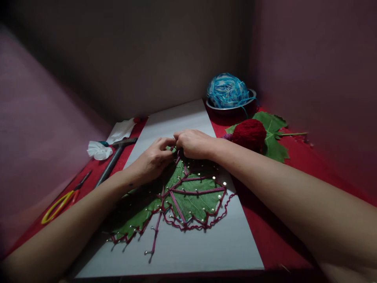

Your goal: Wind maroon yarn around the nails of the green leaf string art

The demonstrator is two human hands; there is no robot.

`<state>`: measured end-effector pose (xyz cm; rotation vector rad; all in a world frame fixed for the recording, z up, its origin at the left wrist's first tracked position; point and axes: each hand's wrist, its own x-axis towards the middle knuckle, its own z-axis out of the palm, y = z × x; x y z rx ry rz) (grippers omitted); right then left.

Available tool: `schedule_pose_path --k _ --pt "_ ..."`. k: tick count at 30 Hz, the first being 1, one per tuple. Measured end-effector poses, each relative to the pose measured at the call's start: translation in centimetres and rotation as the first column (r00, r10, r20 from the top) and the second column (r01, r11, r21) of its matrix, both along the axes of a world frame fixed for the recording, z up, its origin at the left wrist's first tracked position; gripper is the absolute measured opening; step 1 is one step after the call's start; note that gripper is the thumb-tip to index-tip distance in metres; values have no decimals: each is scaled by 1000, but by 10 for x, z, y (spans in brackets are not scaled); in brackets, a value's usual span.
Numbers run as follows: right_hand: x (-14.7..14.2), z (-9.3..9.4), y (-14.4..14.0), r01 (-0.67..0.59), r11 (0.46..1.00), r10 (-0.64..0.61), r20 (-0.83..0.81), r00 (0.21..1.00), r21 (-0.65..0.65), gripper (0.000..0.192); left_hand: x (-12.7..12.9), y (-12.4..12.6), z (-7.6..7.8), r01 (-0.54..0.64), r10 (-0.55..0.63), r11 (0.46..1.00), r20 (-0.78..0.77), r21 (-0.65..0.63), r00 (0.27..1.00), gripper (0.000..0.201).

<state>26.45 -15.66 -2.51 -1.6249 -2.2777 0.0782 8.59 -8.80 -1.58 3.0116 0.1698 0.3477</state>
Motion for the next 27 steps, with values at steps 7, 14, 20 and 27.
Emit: schedule_pose_path --k 7,14,20,27 --pt "0 -2 0 -7 1000 7 -11 1000 20 33 -7 -4 8 -324 326 929 -18 -177 945 19" --pt "-4 5 -4 14 1000 -13 -10 1000 22 37 -1 -3 8 -386 390 878 -44 -284 920 18" --pt "-9 14 -10 34 997 -27 94 995 -70 34 -2 -2 4 -335 359 872 0 -358 933 16" --pt "-8 6 -7 7 1000 -8 65 998 26 37 -7 -4 5 -238 256 955 84 -179 963 15"
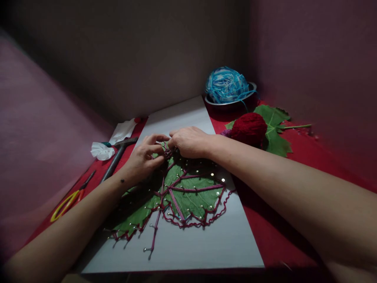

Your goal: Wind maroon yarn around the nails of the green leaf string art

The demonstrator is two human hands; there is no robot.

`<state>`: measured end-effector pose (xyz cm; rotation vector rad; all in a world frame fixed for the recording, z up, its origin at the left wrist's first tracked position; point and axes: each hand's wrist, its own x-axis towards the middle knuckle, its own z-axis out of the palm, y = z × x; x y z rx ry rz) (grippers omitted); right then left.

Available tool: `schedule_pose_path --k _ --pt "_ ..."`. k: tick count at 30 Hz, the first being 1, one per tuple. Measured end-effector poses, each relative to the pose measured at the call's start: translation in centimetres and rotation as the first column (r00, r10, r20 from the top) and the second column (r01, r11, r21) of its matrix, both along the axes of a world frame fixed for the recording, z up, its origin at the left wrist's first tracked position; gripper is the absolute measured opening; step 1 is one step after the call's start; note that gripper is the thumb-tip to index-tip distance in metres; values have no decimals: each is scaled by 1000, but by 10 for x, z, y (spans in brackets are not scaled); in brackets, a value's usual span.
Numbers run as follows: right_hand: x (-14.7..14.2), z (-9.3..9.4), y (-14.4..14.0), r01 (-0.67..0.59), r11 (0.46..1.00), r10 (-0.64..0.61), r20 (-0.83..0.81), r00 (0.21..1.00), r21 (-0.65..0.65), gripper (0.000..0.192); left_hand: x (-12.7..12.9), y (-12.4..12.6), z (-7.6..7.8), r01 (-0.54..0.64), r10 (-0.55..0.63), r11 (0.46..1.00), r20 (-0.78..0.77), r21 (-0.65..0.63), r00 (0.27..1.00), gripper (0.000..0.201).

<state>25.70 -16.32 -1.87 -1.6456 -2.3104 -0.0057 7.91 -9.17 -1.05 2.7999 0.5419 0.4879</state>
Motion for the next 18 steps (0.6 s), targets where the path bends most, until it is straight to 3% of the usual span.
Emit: schedule_pose_path --k 5,9,12,18 --pt "-2 5 -2 3 999 -2 23 1000 -41 38 0 -1 2 135 -129 988 -86 71 988 15" --pt "-4 10 -4 9 994 -4 49 999 -105 35 -1 -1 1 50 -49 999 -35 15 998 16" --pt "-4 8 -3 10 996 -6 47 999 -84 36 -3 0 1 -26 26 1000 -7 14 1000 14" --pt "-3 4 0 -7 997 10 43 999 -72 37 -1 2 3 -17 17 1000 -47 16 999 17"
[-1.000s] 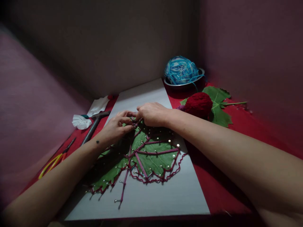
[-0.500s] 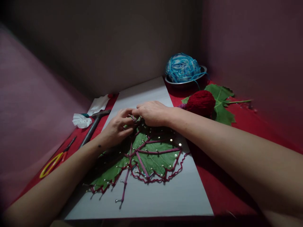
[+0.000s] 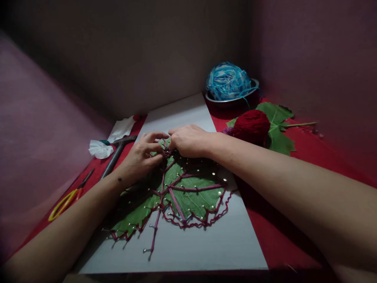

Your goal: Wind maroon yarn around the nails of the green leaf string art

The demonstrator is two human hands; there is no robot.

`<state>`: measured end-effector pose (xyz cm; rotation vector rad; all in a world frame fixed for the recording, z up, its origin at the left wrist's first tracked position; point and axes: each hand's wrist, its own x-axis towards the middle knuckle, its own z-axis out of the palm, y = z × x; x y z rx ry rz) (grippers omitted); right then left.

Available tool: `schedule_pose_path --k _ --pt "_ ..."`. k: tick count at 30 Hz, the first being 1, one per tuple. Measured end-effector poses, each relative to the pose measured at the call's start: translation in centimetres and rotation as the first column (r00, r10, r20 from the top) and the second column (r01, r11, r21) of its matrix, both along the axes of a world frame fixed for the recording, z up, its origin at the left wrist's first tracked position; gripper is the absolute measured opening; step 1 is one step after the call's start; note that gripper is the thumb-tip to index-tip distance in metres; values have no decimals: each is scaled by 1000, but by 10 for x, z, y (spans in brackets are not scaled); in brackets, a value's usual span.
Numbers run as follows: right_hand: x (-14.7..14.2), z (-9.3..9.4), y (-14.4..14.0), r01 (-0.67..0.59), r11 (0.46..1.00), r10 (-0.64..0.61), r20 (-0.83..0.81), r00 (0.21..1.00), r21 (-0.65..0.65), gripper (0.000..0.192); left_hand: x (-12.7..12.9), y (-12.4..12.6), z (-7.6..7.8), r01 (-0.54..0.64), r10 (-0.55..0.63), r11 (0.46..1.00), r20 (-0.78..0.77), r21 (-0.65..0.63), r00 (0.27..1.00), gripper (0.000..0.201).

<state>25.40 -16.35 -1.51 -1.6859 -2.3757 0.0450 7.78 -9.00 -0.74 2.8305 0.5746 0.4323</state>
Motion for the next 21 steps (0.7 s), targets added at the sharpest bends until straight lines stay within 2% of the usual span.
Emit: schedule_pose_path --k 5,9,11,13,16,19,21 --pt "-1 3 -1 -7 999 8 42 999 -32 35 4 1 0 -129 130 990 17 -65 991 15" --pt "-2 4 -2 -25 999 28 58 998 -39 31 10 2 1 -103 101 983 21 152 995 18" --pt "-1 3 -2 -32 999 34 44 998 -43 31 15 7 2 -72 80 976 -31 207 996 19" --pt "0 1 0 -34 999 35 17 999 -42 30 22 13 1 -67 89 974 -97 214 991 16" --pt "3 -2 3 -51 998 50 -35 998 -33 33 33 17 1 -128 163 968 -151 218 975 13" --pt "8 -2 6 -50 997 41 -135 990 -65 36 41 10 1 -182 219 960 -162 214 962 17" --pt "12 -2 6 -34 993 10 -217 976 -111 33 43 1 -2 -176 215 958 -160 226 963 18"
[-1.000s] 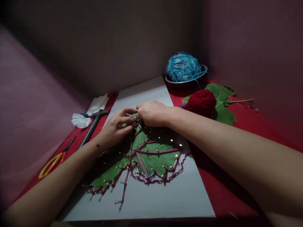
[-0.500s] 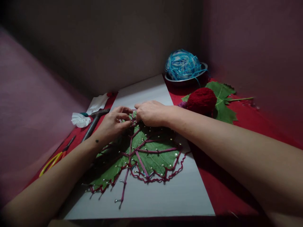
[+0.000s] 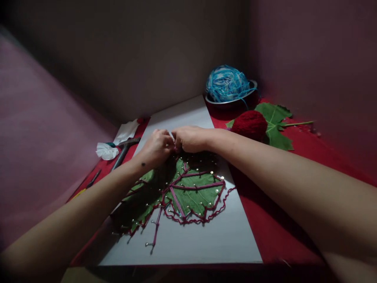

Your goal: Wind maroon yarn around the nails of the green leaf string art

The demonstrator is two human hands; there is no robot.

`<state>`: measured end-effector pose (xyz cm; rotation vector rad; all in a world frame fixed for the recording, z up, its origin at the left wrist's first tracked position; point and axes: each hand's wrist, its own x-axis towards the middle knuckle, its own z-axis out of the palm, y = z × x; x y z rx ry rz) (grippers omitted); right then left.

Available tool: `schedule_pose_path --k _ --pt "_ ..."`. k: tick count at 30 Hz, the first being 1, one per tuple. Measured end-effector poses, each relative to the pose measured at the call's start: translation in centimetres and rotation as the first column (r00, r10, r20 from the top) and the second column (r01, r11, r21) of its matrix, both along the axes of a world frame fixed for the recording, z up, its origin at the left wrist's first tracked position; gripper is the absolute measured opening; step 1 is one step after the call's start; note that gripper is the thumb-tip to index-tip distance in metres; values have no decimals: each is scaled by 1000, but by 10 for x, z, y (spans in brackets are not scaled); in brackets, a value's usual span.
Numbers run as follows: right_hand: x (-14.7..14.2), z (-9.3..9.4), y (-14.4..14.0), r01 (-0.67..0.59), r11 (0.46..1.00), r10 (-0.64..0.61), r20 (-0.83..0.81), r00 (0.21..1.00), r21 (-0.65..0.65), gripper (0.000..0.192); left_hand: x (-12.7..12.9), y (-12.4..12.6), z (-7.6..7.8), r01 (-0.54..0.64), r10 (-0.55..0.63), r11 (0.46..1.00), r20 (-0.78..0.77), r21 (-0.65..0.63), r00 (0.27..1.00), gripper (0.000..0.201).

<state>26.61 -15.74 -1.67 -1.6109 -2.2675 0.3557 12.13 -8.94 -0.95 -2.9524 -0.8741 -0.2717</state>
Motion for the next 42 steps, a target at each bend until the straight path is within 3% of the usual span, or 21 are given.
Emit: schedule_pose_path --k 4,8,12,18,25,30,34,38,42 --pt "11 2 1 -13 1000 10 -101 995 -25 38 -7 -17 -7 37 -41 998 66 54 997 16" --pt "15 2 1 -12 1000 9 -193 981 -18 46 -24 -24 -9 90 -85 996 158 -23 984 23" --pt "6 2 -1 15 1000 -12 -104 995 28 51 -40 -31 -6 158 -143 985 179 -69 973 18" --pt "-4 2 -3 -52 998 49 73 996 46 55 -55 -39 -2 136 -94 972 212 -191 973 15" --pt "-8 0 -4 -35 999 32 130 991 21 41 -58 -28 -1 71 38 923 274 -378 961 10" --pt "-11 0 -7 -68 997 61 137 989 46 36 -58 -21 6 54 57 886 224 -461 973 12" --pt "-3 1 -4 -32 997 27 76 997 72 47 -62 -19 6 79 38 886 241 -457 970 12" --pt "2 4 0 82 981 -82 -7 997 174 45 -67 -14 5 100 55 862 288 -496 956 11" --pt "-11 6 -5 22 976 -6 -72 997 217 40 -70 -5 3 112 65 827 292 -551 954 12"
